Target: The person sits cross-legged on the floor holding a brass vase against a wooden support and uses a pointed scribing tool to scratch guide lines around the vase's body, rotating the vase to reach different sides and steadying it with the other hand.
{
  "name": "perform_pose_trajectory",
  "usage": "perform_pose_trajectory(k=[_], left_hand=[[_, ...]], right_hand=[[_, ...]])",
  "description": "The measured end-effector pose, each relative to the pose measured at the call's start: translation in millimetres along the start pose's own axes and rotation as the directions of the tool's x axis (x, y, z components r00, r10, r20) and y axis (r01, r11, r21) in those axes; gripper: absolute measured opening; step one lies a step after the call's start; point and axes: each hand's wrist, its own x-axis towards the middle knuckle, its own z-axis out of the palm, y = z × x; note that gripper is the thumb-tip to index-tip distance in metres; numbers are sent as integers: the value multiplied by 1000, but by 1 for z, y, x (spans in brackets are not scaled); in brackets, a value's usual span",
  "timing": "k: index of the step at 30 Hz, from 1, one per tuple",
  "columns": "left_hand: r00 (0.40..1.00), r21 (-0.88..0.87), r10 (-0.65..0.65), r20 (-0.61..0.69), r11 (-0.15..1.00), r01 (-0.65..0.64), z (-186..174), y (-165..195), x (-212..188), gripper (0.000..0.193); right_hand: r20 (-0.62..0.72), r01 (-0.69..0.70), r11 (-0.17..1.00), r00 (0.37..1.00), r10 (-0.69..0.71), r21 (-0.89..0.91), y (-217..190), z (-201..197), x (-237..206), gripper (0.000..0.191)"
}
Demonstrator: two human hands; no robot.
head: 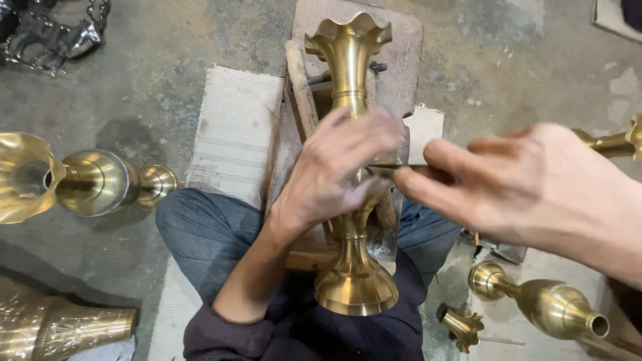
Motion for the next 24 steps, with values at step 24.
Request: perform_pose_trajectory(k=[24], left_hand=[[950,-55,-305,-62,952,301,-13,1,-15,92]], right_hand=[[211,329,919,935,-285,-216,20,-12,30,71]])
